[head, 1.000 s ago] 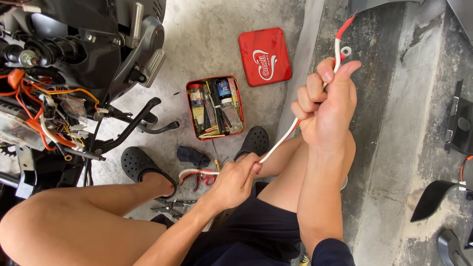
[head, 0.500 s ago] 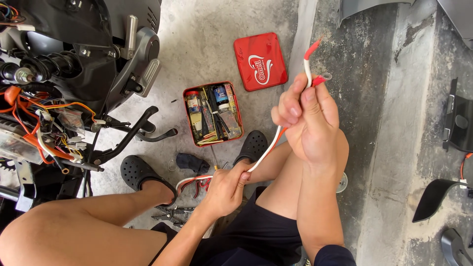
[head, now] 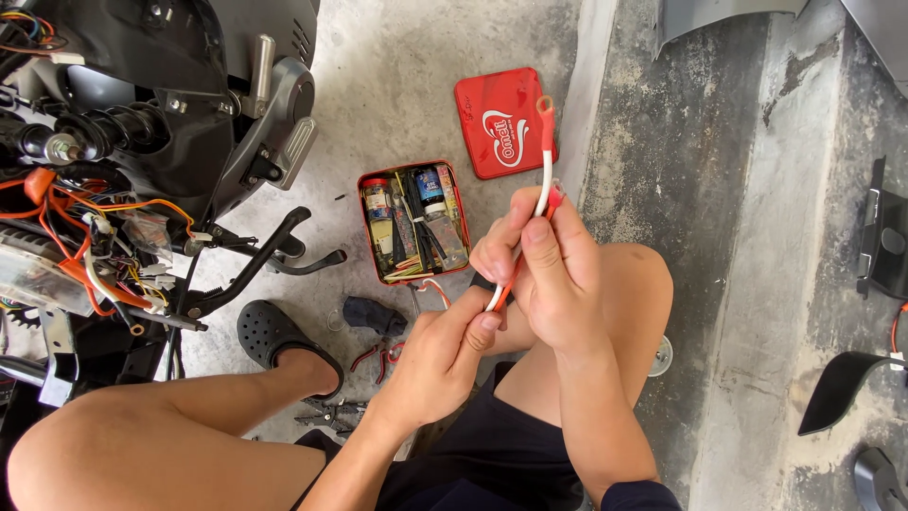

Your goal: The person sits on the floor and works on the motorcycle's electrical system, stripping the insulation from white and orange wires using pliers. They then select a small connector from a plastic box and attach it to the prepared wire ends.

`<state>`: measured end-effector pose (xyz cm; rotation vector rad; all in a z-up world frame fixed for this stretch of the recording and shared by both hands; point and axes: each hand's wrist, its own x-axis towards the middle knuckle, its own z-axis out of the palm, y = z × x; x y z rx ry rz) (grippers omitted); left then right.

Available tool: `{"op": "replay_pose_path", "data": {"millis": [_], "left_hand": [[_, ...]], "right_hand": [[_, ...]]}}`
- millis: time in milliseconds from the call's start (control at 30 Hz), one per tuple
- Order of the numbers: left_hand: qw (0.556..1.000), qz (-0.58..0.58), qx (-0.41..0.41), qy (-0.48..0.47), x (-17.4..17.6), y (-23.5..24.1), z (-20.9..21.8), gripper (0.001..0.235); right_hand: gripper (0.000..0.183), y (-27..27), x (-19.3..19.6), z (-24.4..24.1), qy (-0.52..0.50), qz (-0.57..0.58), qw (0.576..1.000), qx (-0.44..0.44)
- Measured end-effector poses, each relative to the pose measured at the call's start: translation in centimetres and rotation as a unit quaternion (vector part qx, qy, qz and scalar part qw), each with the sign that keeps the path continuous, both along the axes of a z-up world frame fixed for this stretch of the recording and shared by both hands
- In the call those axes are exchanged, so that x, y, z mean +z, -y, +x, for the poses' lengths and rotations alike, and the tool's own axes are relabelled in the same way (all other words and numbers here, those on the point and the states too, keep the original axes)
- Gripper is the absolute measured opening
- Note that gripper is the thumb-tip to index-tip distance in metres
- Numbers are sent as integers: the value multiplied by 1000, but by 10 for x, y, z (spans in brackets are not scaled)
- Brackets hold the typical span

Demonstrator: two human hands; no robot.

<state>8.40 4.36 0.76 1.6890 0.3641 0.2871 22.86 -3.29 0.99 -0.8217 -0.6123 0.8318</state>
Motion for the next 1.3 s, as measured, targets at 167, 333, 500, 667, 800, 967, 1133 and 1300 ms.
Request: {"op": "replay_pose_path", "data": {"millis": [167, 333, 500, 667, 800, 967, 1133, 1300], "left_hand": [[1000, -2, 23, -7, 0, 3, -3, 19], [999, 13, 48, 20, -7, 2, -13, 20], [996, -80, 24, 12, -10, -1, -19, 22], [998, -58, 30, 13, -18, -1, -22, 22], [999, -27, 26, 22, -18, -4, -23, 22], [998, 9, 22, 62, -17, -9, -24, 25], [987, -154, 27, -26, -29, -10, -29, 29], [971, -240, 8, -13, -28, -31, -14, 34]], "right_hand": [[30, 5, 4, -2, 96, -51, 993, -38], [36, 12, 13, -3, 193, -129, 969, -89], [23, 10, 8, -9, 154, -150, 964, -155], [17, 9, 7, -14, 172, -136, 955, -199], [14, 10, 5, -16, 223, -164, 927, -253], [11, 13, 3, -11, 227, -198, 914, -271], [12, 5, 0, -2, 128, -218, 932, -259], [18, -23, 9, 16, 201, -146, 939, -237]]}}
